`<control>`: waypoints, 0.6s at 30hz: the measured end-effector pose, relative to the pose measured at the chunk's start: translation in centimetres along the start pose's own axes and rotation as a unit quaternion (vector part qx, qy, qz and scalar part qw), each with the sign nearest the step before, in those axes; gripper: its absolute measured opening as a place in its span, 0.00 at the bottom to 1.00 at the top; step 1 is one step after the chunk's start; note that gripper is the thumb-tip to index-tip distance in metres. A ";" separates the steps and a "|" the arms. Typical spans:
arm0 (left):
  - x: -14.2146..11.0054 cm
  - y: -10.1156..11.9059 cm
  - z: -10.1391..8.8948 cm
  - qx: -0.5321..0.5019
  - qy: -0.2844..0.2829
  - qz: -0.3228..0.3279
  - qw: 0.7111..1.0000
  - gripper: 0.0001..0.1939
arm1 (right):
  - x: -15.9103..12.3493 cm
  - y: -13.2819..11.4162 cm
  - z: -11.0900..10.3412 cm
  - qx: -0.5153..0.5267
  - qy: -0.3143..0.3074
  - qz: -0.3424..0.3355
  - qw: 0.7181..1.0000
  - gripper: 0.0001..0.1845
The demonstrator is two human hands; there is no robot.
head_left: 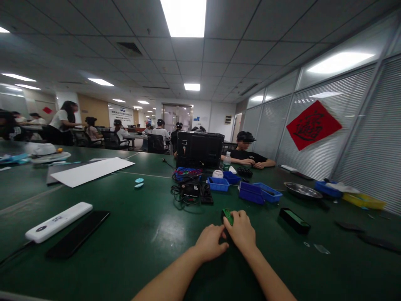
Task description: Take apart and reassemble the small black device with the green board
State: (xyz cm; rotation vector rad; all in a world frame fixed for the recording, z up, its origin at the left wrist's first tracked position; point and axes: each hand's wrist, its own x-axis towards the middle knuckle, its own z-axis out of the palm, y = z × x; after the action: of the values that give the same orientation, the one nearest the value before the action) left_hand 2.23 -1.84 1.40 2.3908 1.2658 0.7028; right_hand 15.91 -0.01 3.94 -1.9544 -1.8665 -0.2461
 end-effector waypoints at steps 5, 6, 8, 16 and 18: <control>0.1 -0.2 0.1 0.007 -0.002 0.000 1.000 0.13 | 0.2 0.0 0.0 -0.005 -0.063 0.009 0.998 0.22; 0.2 -0.2 0.1 0.007 0.002 0.000 1.000 0.12 | 0.2 -0.1 -0.1 -0.001 -0.081 0.014 0.997 0.23; 0.3 -0.4 0.3 0.007 0.010 0.000 1.000 0.11 | 0.2 -0.2 -0.3 0.011 -0.117 0.021 0.993 0.24; 0.5 -0.6 0.5 -0.013 0.006 -0.010 1.000 0.18 | 0.8 0.8 -0.2 0.017 -0.167 0.050 0.985 0.21; 0.5 -0.6 0.5 -0.023 0.004 -0.016 1.000 0.23 | 1.2 1.5 -0.3 0.019 -0.168 0.069 0.983 0.20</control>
State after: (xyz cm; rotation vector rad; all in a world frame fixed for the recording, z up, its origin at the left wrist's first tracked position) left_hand 2.32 -1.15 0.83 2.3281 1.2749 0.7259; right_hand 17.58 0.98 4.46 -2.1955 -1.9036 0.1727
